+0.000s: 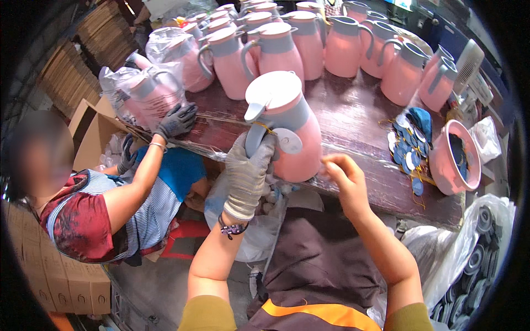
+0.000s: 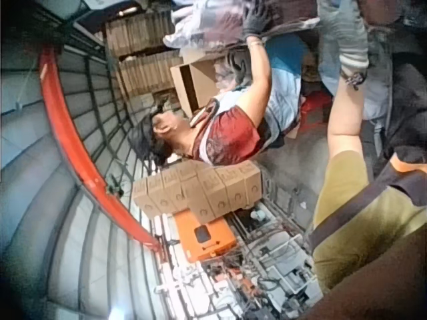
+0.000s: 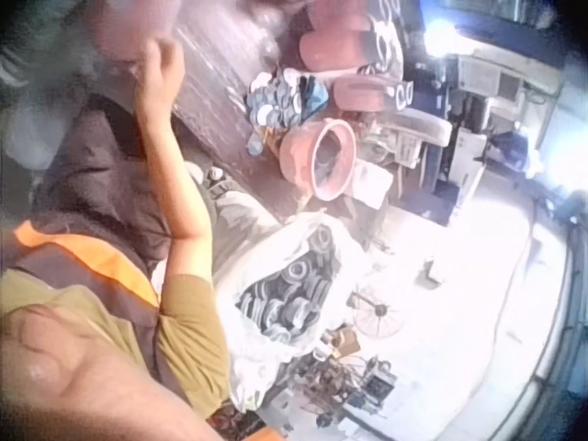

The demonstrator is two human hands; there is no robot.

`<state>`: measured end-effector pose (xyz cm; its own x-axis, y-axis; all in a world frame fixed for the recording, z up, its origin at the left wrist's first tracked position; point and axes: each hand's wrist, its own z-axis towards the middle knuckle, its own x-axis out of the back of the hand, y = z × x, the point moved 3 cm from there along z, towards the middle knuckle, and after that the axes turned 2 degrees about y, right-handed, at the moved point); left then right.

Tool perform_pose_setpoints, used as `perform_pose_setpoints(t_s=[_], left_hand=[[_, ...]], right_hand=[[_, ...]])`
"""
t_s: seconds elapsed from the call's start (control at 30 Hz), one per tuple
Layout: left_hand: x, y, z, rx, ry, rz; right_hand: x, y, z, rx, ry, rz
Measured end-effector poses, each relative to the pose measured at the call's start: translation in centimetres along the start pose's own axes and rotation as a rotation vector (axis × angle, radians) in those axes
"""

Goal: The person assembles pink pitchers by inserting a grey lid into the opening, attaching a small tag to the handle, and placing the finished unit on a table. The process is repeated for multiple pitchers in a workshop setting.

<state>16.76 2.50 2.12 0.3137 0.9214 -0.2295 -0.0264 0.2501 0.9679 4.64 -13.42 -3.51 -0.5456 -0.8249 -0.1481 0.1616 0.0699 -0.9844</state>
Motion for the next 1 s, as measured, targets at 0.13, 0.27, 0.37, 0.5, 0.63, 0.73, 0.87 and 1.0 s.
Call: perform_pose_setpoints(t_s=[0.13,0.27,0.37,0.5,0.63,0.73,0.87,1.0], left_hand=[[1.5,0.5,3.8,-0.022,0.071,0.097],[5.3,-1.8,10.5,-0.286,0.278,0.337],[8.3,-3.9,15.0,-0.482,0.280,0.325],[8.3,-8.8,14.3,-0.343,0.250,0.533],[7.9,-14.3,11.4,-0.411,0.132,1.275],[7.8,-15.4,11.2,-0.538,0.119,1.369],[8.0,-14.9,11.0,-0.564,0.105,1.393],[7.3,-15.0,11.1,-0.610,0.086,1.365]], right_hand=[[4.5,4.5,-1.7,-0.197,0.015,-0.021],[7.2,7.4,-3.1,-0.302,0.070,-0.101],[8.4,6.8,-2.5,-0.340,0.071,-0.071],[11.8,4.2,1.2,-0.200,0.138,-0.185],[18.0,1.3,8.0,0.170,0.194,-0.590],[22.3,-1.9,14.6,0.348,0.208,-0.941],[23.5,-9.1,24.1,0.715,0.367,-1.671],[30.5,-11.4,31.1,0.255,0.363,-1.670]])
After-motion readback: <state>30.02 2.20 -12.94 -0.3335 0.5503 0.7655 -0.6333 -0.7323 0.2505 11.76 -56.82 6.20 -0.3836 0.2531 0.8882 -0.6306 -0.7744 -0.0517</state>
